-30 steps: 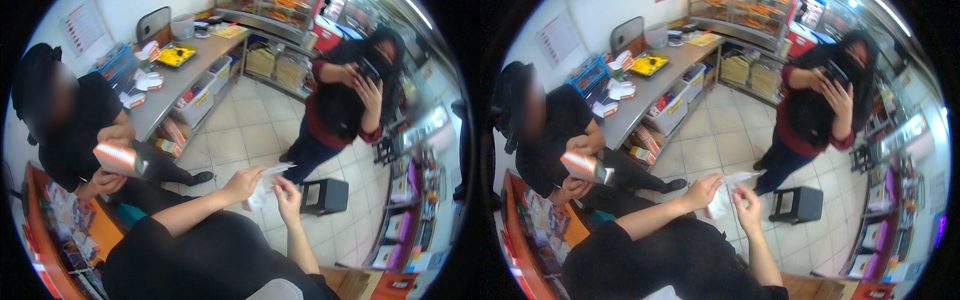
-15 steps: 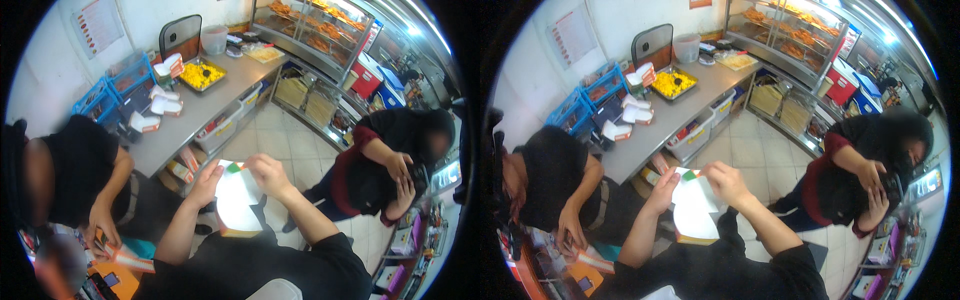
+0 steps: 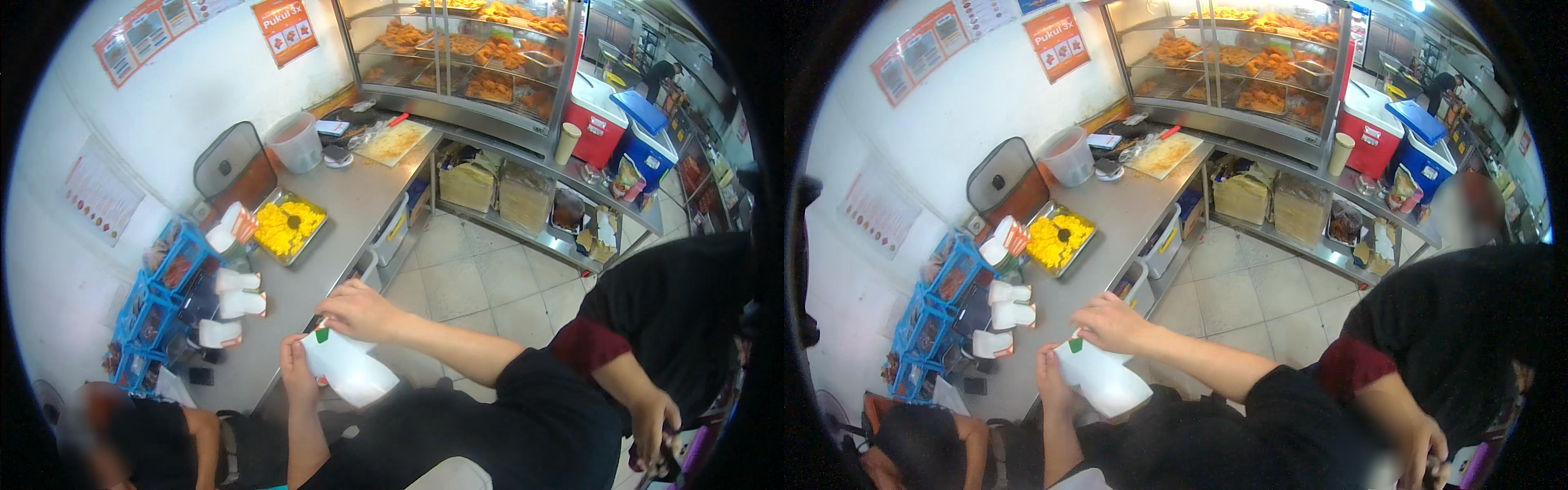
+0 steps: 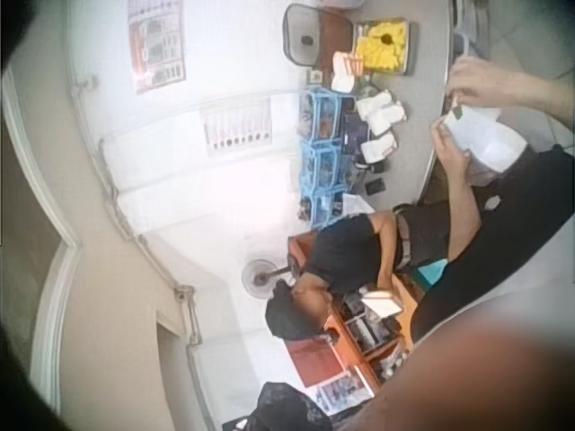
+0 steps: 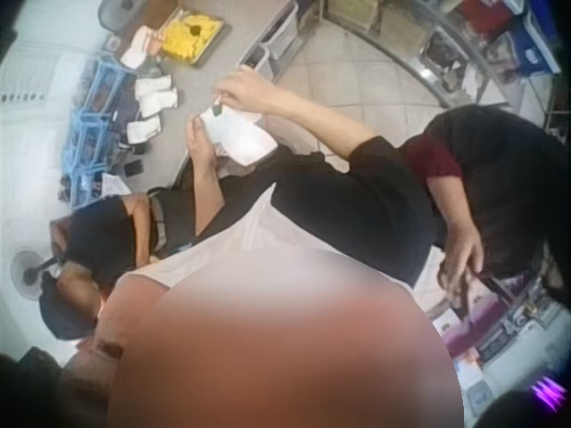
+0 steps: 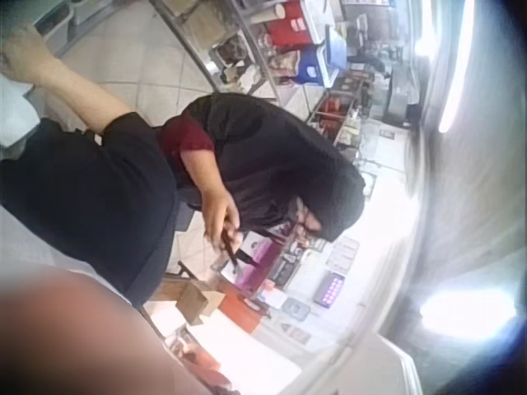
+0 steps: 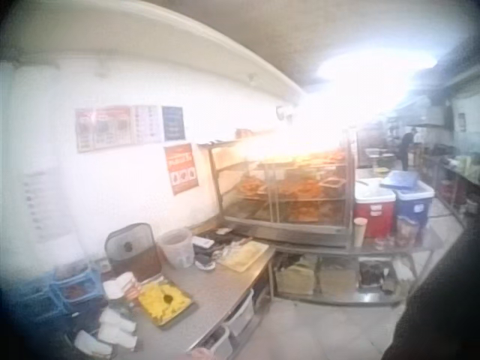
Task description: The person repeatedly folds flat paperboard pieces into small rectangular boxes by hand. They fold the side flaps and tuck the tabs to form the box shape, then place the finished boxes on the counter. The process is repeated multiple times with similar box blanks.
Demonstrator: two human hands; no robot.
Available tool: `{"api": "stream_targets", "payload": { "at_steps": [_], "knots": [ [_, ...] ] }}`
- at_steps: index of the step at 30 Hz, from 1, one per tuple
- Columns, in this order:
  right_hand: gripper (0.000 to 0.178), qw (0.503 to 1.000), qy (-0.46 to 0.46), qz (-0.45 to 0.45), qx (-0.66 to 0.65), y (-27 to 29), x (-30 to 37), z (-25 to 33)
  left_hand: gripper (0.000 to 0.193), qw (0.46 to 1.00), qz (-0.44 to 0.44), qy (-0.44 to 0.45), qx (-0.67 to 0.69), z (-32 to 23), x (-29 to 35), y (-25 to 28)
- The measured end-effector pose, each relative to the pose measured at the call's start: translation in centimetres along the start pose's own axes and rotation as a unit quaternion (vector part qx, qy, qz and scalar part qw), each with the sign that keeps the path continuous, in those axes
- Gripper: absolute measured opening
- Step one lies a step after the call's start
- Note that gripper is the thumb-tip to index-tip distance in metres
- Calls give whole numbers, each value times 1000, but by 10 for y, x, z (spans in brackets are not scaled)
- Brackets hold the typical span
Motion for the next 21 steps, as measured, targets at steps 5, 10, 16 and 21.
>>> {"api": "stream_targets", "payload": {
  "at_steps": [5, 10, 16, 21],
  "knots": [
    [28, 971, -151, -183, 25, 6, -35, -93, 27, 965, -41, 89, 245, 53, -99, -62],
    [28, 869, -401, -126, -262, 25, -67, -238, 37, 907, 129, 196, 351, 89, -227, -161],
    [14, 763, -384, -230, -466, 136, -117, -332, 22, 855, 284, 169, 399, 64, -374, -294],
    [10, 786, -329, -404, -333, 203, -141, -348, 16, 850, 389, 3, 354, 15, -428, -377]
  ]
}}
Point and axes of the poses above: each hand's wrist, its own x-axis away from the middle knuckle, its own y-axis out of the back of the hand, z = x × y, the point moved 5 cm from there along -x, towards the middle knuckle, and after that the axes turned 5 degrees about -y, right-handed, at the moved point
